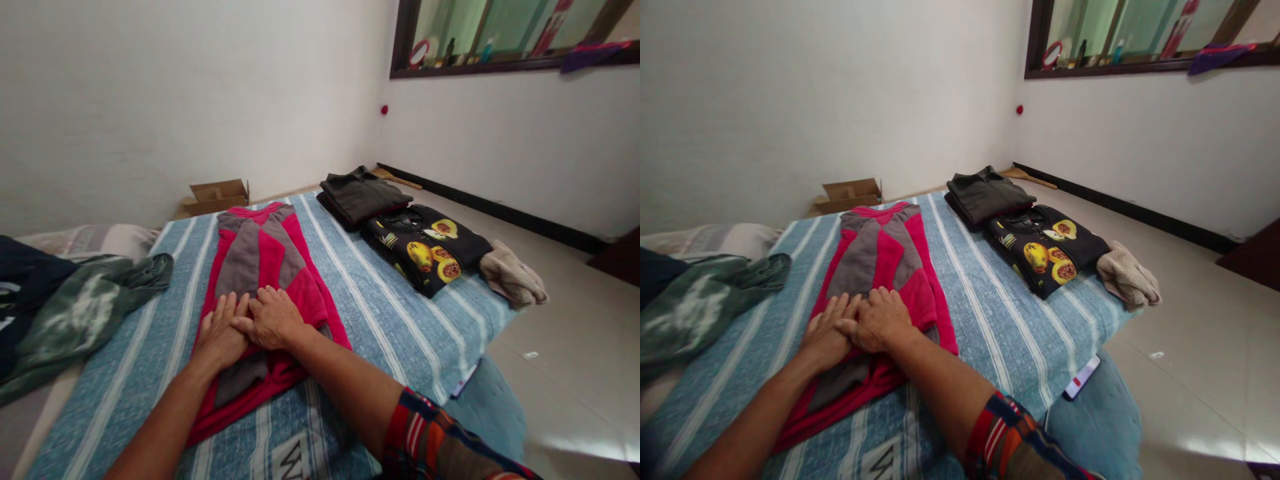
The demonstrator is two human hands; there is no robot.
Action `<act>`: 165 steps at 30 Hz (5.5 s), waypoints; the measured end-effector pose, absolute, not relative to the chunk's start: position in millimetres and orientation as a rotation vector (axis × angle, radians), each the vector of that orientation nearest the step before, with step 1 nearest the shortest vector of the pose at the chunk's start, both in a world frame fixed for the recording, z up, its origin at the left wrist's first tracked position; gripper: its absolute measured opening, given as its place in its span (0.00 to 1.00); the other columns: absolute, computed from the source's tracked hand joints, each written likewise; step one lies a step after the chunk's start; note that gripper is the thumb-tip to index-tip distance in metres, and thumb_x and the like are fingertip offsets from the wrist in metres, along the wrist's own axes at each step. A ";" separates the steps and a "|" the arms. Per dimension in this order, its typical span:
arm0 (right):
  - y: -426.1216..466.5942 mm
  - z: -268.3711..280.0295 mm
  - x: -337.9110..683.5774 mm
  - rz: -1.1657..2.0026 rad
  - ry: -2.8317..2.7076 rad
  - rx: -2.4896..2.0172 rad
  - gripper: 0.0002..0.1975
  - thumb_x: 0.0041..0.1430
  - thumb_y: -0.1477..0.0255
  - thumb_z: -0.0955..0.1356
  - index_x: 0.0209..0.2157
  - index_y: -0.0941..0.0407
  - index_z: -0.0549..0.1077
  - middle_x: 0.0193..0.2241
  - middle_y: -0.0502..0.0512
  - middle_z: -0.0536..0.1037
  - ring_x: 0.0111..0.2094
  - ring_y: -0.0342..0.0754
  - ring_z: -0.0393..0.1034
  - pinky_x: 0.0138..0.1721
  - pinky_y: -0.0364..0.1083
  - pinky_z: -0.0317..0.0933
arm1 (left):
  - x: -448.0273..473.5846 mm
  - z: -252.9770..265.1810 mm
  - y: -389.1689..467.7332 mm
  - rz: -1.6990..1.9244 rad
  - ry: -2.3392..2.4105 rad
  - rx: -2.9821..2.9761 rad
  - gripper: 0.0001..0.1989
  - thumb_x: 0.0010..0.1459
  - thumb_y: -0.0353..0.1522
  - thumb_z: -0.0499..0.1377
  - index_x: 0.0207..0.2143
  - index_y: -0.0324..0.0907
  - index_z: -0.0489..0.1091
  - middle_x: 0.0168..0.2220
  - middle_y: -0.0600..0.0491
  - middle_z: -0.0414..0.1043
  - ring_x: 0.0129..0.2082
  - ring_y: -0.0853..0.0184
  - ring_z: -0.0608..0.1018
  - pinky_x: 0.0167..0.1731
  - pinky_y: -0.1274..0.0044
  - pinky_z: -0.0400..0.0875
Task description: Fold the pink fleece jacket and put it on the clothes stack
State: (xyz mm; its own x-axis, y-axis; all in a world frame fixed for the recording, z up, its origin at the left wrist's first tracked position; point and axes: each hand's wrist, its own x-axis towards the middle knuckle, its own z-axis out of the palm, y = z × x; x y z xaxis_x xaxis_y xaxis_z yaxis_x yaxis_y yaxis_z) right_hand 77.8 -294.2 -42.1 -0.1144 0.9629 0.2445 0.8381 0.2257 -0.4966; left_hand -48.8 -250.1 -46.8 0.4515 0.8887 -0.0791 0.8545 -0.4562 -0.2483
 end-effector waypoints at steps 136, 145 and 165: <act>-389.9 -73.8 81.5 0.056 -2.247 -1.363 0.34 0.57 0.55 0.63 0.60 0.58 0.57 0.59 0.64 0.59 0.60 0.57 0.52 0.57 0.57 0.52 | -85.3 -44.8 -323.1 -0.402 -1.680 -2.738 0.20 0.62 0.37 0.46 0.54 0.41 0.63 0.59 0.47 0.59 0.61 0.63 0.58 0.59 0.62 0.51; -409.0 -86.5 97.8 -0.177 -2.371 -1.270 0.32 0.52 0.74 0.66 0.60 0.56 0.58 0.60 0.65 0.57 0.61 0.58 0.47 0.56 0.57 0.55 | -106.3 -34.5 -365.9 -0.372 -1.547 -2.871 0.25 0.56 0.34 0.54 0.56 0.41 0.60 0.60 0.47 0.57 0.61 0.62 0.57 0.59 0.63 0.53; -412.7 -87.8 96.8 -0.376 -2.351 -1.421 0.31 0.54 0.82 0.59 0.61 0.56 0.55 0.58 0.68 0.60 0.60 0.61 0.50 0.53 0.60 0.55 | -99.1 -34.7 -389.0 -0.066 -1.411 -2.901 0.39 0.43 0.26 0.52 0.61 0.40 0.50 0.65 0.45 0.44 0.64 0.56 0.44 0.60 0.59 0.41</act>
State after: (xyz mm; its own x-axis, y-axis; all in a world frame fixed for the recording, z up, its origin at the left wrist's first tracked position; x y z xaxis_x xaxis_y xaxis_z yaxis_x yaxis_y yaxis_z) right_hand 96.8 -412.7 -87.8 -0.4254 0.7908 0.4400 0.8886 0.4571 0.0376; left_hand -99.1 -389.0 -34.7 0.6176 0.7865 -0.0001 0.7830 -0.6149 0.0943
